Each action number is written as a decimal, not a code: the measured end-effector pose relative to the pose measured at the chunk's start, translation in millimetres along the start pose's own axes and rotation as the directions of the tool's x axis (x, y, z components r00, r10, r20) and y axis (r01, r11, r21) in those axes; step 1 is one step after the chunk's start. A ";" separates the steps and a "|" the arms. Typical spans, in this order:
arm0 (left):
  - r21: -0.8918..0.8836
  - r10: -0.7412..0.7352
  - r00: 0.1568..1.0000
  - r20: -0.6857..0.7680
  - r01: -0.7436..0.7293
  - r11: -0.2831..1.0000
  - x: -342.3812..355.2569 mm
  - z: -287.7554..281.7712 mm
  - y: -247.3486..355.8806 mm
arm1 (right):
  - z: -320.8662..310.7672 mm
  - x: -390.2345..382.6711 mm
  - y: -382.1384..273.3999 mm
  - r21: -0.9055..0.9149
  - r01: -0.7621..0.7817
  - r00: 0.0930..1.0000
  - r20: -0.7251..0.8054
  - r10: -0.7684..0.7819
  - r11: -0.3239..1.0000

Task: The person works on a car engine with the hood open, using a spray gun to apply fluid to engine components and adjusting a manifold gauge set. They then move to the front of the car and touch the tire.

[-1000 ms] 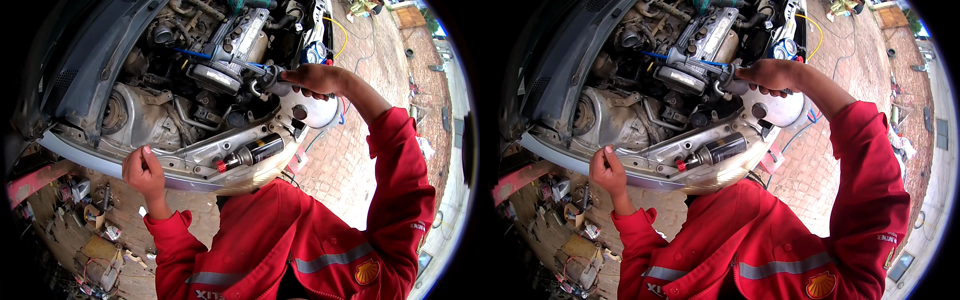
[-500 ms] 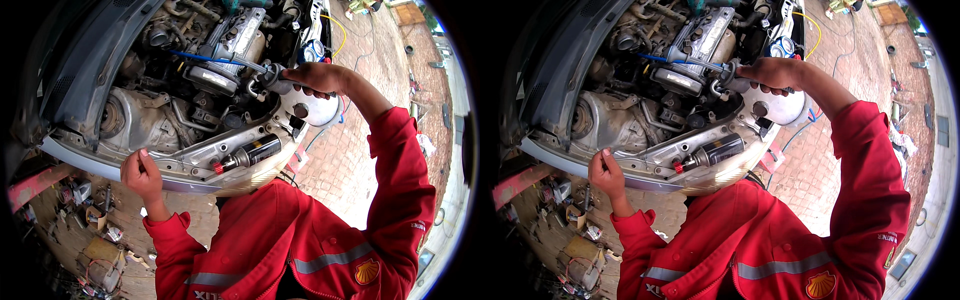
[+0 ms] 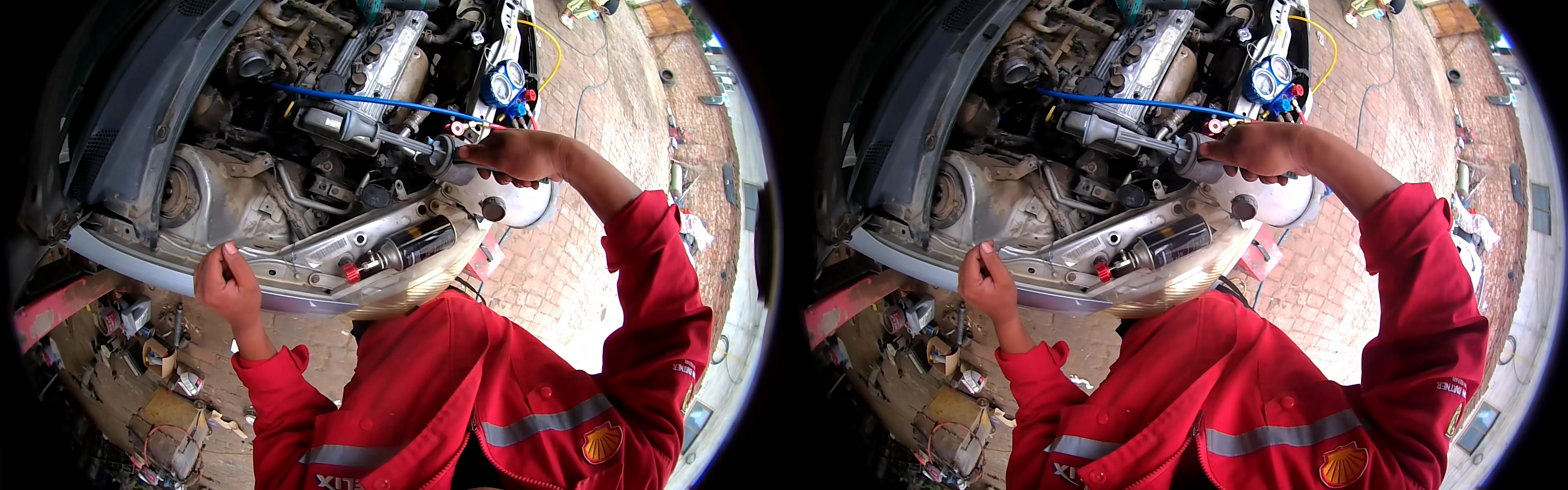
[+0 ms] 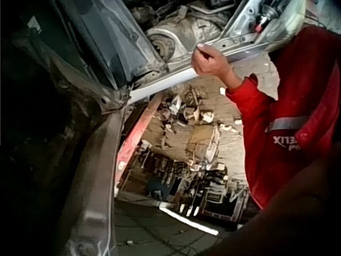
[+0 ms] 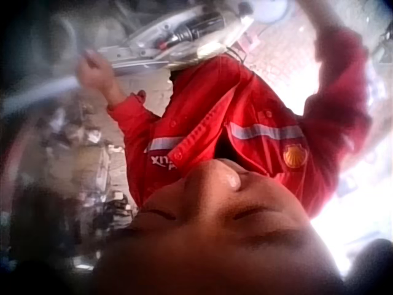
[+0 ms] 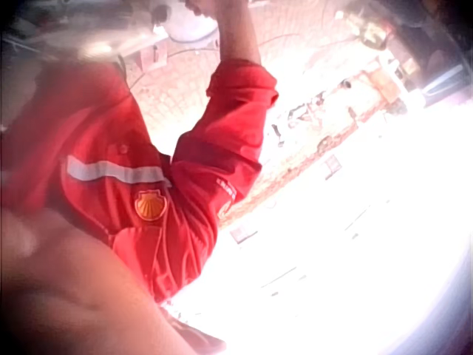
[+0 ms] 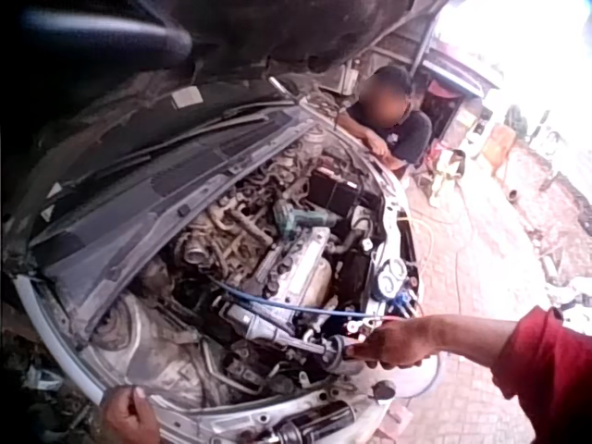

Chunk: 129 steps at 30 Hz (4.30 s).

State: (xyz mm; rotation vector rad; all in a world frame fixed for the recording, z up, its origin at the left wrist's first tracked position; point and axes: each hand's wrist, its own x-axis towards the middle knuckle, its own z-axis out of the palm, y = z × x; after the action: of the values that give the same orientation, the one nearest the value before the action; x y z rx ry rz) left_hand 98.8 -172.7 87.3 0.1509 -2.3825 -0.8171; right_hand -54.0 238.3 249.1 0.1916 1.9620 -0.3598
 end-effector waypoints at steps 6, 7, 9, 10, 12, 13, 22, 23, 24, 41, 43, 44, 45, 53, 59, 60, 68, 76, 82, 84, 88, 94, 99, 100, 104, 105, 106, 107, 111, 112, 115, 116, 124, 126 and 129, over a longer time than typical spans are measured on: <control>-0.010 -0.006 1.000 0.001 0.006 1.000 0.0 -0.2 0.3 | 0.6 7.9 22.7 -0.011 -0.035 0.998 -0.046 0.035 0.999; -0.008 -0.005 1.000 0.003 0.005 1.000 0.0 0.2 0.0 | -1.2 6.6 20.7 -0.015 -0.052 0.998 -0.040 0.051 0.999; -0.008 -0.007 1.000 0.002 0.007 1.000 0.1 -0.3 1.2 | -4.4 1.3 15.8 -0.024 -0.083 0.996 -0.031 0.082 0.996; -0.008 -0.009 1.000 0.002 0.009 1.000 0.0 -0.2 1.5 | -4.9 1.5 16.4 -0.019 -0.075 0.997 -0.032 0.074 0.997; -0.009 -0.006 1.000 -0.003 0.006 1.000 -1.1 -0.3 -1.1 | -6.1 1.9 17.2 -0.013 -0.057 0.998 -0.035 0.057 0.998; -0.010 -0.005 1.000 -0.006 0.005 1.000 -1.7 -0.4 -2.3 | -5.9 2.6 16.8 -0.005 -0.047 0.998 -0.038 0.047 0.999; -0.028 -0.012 1.000 -0.021 0.011 1.000 -2.4 -1.1 -2.0 | -13.9 5.4 -3.8 0.030 0.031 0.999 -0.026 -0.031 0.999; -0.031 -0.015 1.000 -0.019 0.014 0.999 -2.3 -1.0 -1.8 | -14.2 5.1 -7.0 0.027 0.031 0.999 -0.030 -0.030 0.999; -0.034 -0.018 1.000 -0.017 0.017 0.999 -2.1 -1.0 -1.6 | -14.6 4.4 -10.3 0.023 0.031 0.999 -0.034 -0.030 0.999; -0.025 0.000 1.000 -0.014 -0.001 1.000 -0.6 -2.8 -1.4 | -33.8 24.3 -22.2 0.039 -0.004 0.997 -0.083 0.007 0.999; -0.018 -0.004 1.000 -0.006 0.004 1.000 -0.1 -3.7 0.5 | -35.6 26.8 -20.4 0.047 -0.015 0.996 -0.087 0.019 0.999; -0.017 -0.002 1.000 -0.009 0.002 1.000 -0.3 -3.8 0.4 | -36.5 27.7 -20.3 0.045 -0.013 0.996 -0.086 0.017 0.999; -0.016 0.000 1.000 -0.012 0.000 1.000 -0.4 -3.8 0.2 | -37.4 28.1 -20.4 0.044 -0.011 0.996 -0.084 0.014 0.999; -0.020 0.004 1.000 -0.007 -0.004 1.000 0.5 -3.5 -0.4 | -37.2 26.4 -20.9 0.044 -0.013 0.996 -0.086 0.017 0.999; -0.018 0.003 1.000 -0.012 -0.003 1.000 0.8 -3.4 0.5 | -33.0 25.4 -19.0 0.051 0.003 0.997 -0.072 0.001 0.999; -0.021 -0.003 1.000 -0.010 0.002 1.000 0.9 -3.6 0.9 | -31.5 25.3 -19.4 0.052 0.006 0.998 -0.059 -0.003 0.999; -0.030 0.004 1.000 -0.022 -0.005 1.000 1.8 -4.3 2.7 | -14.6 22.5 -29.1 -0.002 -0.012 1.000 -0.013 0.012 1.000; -0.030 0.004 1.000 -0.025 -0.004 1.000 -0.3 -5.4 -0.6 | -3.3 25.5 -14.3 -0.035 -0.040 0.999 0.022 0.041 0.999; -0.026 -0.010 1.000 -0.021 0.010 1.000 -1.3 -5.1 -2.5 | -0.7 22.8 -0.1 -0.070 -0.043 0.999 0.006 0.044 0.997; -0.030 -0.007 1.000 -0.026 0.006 1.000 -2.6 -4.9 -3.7 | 0.4 26.5 9.7 -0.069 -0.049 0.999 -0.010 0.048 0.996; -0.044 -0.019 1.000 -0.011 0.019 0.999 -0.5 -2.4 -1.1 | 0.0 21.3 19.7 -0.015 -0.102 0.994 -0.041 0.102 0.995; -0.010 -0.003 1.000 0.005 0.004 1.000 -2.6 -5.5 -4.8 | -1.1 -14.9 46.1 0.198 -0.032 0.991 -0.125 0.057 0.980; 0.021 0.006 1.000 0.030 -0.006 1.000 -2.2 -3.0 -3.6 | 15.0 -72.1 99.7 0.392 0.135 0.973 -0.228 -0.046 0.910; 0.036 0.009 0.999 0.036 -0.010 0.999 -2.4 -2.7 -3.9 | 17.9 -83.6 110.0 0.437 0.162 0.975 -0.208 -0.075 0.885; 0.094 -0.036 0.996 0.076 0.029 0.995 -2.7 -4.6 -0.7 | 58.6 -116.4 170.7 0.564 0.370 0.922 -0.317 -0.220 0.738; 0.104 -0.059 0.994 0.087 0.050 0.993 -2.8 -4.1 -0.5 | 72.6 -122.8 186.7 0.593 0.421 0.902 -0.350 -0.251 0.686; 0.114 -0.083 0.992 0.098 0.071 0.991 -3.3 -3.0 -0.3 | 86.4 -127.8 204.3 0.602 0.472 0.879 -0.376 -0.293 0.644; 0.128 -0.090 0.990 0.109 0.076 0.989 -2.4 -2.4 1.0 | 105.2 -129.6 220.9 0.612 0.519 0.852 -0.431 -0.298 0.597; 0.208 -0.101 0.985 0.143 0.070 0.976 2.4 2.9 6.3 | 175.1 -128.7 269.0 0.704 0.563 0.817 -0.553 -0.163 0.433; 0.233 -0.125 0.979 0.163 0.085 0.969 2.2 3.1 4.1 | 187.5 -127.2 274.3 0.705 0.578 0.802 -0.585 -0.125 0.412; 0.272 -0.139 0.975 0.175 0.088 0.958 4.7 4.2 11.9 | 220.3 -117.5 285.2 0.752 0.584 0.778 -0.626 0.054 0.305; 0.292 -0.149 0.972 0.184 0.091 0.952 6.0 4.3 16.7 | 230.7 -114.7 288.8 0.774 0.577 0.774 -0.621 0.127 0.261; 0.442 -0.115 0.972 0.207 0.011 0.897 5.8 11.5 18.1 | 329.8 -68.9 353.1 0.837 0.535 0.724 -0.525 0.449 0.116; 0.485 -0.111 0.968 0.224 -0.012 0.875 3.9 11.4 16.9 | 343.4 -65.2 370.9 0.883 0.459 0.755 -0.447 0.480 0.101; 0.530 -0.112 0.962 0.250 -0.039 0.847 1.9 13.0 16.2 | 379.6 -41.2 404.7 0.898 0.438 0.742 -0.381 0.551 0.032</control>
State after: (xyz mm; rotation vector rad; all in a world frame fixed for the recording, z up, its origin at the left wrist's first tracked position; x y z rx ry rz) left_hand 91.0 -153.5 89.7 0.3253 -2.8276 -0.1704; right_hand 410.6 492.8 78.9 1.6271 1.8860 -1.9374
